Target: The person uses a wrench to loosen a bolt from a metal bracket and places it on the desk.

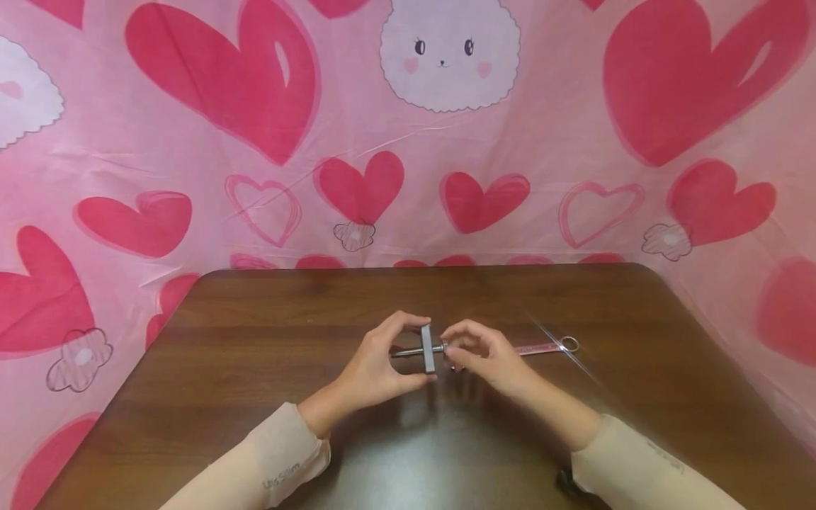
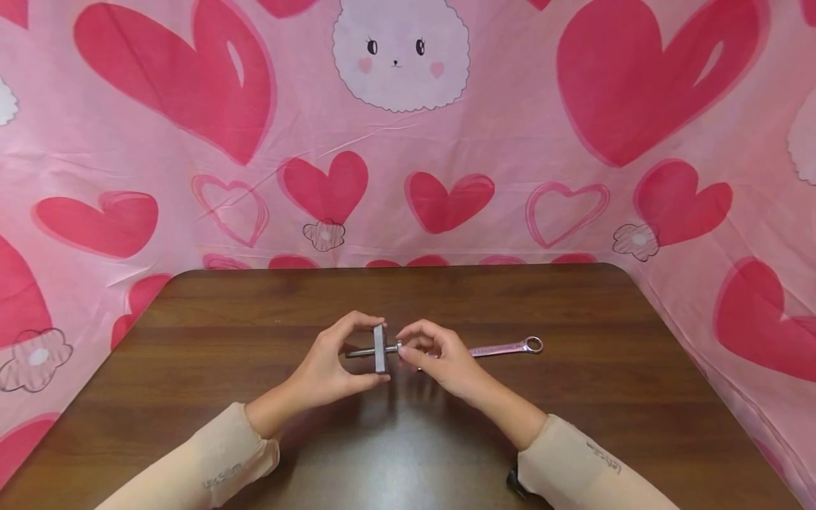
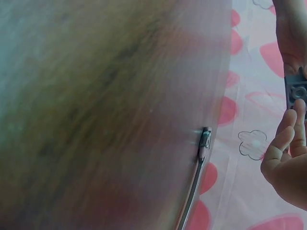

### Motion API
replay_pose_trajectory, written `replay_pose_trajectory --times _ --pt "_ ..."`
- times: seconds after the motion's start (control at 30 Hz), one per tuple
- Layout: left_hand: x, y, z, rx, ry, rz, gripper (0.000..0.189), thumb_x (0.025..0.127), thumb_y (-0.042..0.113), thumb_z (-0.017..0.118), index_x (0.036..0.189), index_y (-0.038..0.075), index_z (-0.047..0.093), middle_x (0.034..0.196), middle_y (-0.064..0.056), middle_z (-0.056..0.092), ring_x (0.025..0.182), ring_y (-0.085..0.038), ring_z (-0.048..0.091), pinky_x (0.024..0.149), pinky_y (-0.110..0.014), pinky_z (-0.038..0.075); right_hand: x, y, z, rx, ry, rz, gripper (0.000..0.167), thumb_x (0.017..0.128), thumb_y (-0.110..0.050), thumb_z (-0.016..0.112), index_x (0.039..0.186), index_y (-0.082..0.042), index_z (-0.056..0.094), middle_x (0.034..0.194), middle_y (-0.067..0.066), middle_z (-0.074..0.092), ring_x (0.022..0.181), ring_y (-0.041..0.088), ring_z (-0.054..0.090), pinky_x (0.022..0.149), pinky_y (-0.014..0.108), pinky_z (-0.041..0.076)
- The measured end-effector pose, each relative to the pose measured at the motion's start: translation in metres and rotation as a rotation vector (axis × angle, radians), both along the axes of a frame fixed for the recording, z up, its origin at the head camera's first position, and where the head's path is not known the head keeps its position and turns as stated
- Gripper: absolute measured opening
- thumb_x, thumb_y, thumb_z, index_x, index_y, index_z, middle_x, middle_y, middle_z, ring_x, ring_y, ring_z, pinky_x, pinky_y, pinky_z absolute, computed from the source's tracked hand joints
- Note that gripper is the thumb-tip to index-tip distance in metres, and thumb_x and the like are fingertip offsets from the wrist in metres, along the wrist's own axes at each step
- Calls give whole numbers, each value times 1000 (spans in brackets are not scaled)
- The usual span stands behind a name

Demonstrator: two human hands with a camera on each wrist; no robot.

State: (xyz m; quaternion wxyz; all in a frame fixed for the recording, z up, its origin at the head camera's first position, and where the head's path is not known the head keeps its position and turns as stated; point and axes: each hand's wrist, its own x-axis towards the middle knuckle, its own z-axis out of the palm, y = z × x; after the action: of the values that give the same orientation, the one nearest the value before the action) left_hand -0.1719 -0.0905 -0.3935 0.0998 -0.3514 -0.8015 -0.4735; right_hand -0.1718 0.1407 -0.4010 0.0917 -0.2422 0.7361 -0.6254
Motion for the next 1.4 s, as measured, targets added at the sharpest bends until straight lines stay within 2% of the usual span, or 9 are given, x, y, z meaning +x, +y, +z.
replay_pose_trajectory --times 0.17,0.4,0.63,0.73,0.93,1.03,1.13,1.27,1.4 --pt "1 0 -1 -13 17 10 71 66 14 92 128 13 57 121 -5 65 109 -17 64 82 -25 60 1 -3 1 -3 -1 -16 21 99 -10 58 113 5 60 84 25 67 73 15 63 64 30 53" --pt "1 0 0 -23 13 11 69 66 15 92 127 13 57 123 0 64 110 -14 64 82 -26 60 0 -6 0 5 16 -68 20 100 -11 56 107 7 62 74 3 67 66 13 60 57 28 51" --pt "1 0 0 -28 10 15 69 66 15 92 126 13 58 122 -2 64 109 -15 64 80 -26 60 2 -5 0 19 82 -88 22 90 -2 68 109 7 61 95 8 65 81 11 63 73 26 58" --pt "0 0 0 -31 20 19 70 66 15 92 127 13 57 122 -1 64 108 -16 65 80 -27 61 3 -4 1 39 122 -82 25 86 1 71 109 3 61 100 7 62 83 11 59 72 24 56" --pt "-1 0 -3 -45 13 8 70 66 15 92 127 14 57 123 0 64 108 -15 65 79 -24 60 4 -2 2 32 160 -41 21 86 5 69 105 -1 61 104 10 59 84 12 57 69 25 56" --pt "-2 0 -3 -46 15 6 71 66 16 92 127 14 57 122 -1 65 108 -14 64 80 -24 60 4 -1 2 42 144 -51 24 87 1 70 109 -3 62 105 11 62 86 12 59 73 26 57" --pt "-3 0 -1 -38 24 6 70 66 16 92 127 13 57 121 -2 65 109 -14 64 81 -28 61 2 -1 1 28 78 -44 26 92 -6 68 115 2 60 103 21 66 86 16 65 76 29 59" --pt "-3 0 -1 -44 32 14 70 66 16 92 126 13 58 121 -1 65 110 -14 64 80 -29 61 0 -1 0 4 8 -16 25 99 -11 59 115 8 58 91 28 69 77 19 68 69 32 58" --pt "-2 1 -2 -65 22 15 69 66 16 92 126 14 58 123 0 65 110 -14 63 79 -25 60 -1 -3 -2 3 9 -25 22 101 -13 55 110 6 60 78 16 70 68 15 64 61 30 54"
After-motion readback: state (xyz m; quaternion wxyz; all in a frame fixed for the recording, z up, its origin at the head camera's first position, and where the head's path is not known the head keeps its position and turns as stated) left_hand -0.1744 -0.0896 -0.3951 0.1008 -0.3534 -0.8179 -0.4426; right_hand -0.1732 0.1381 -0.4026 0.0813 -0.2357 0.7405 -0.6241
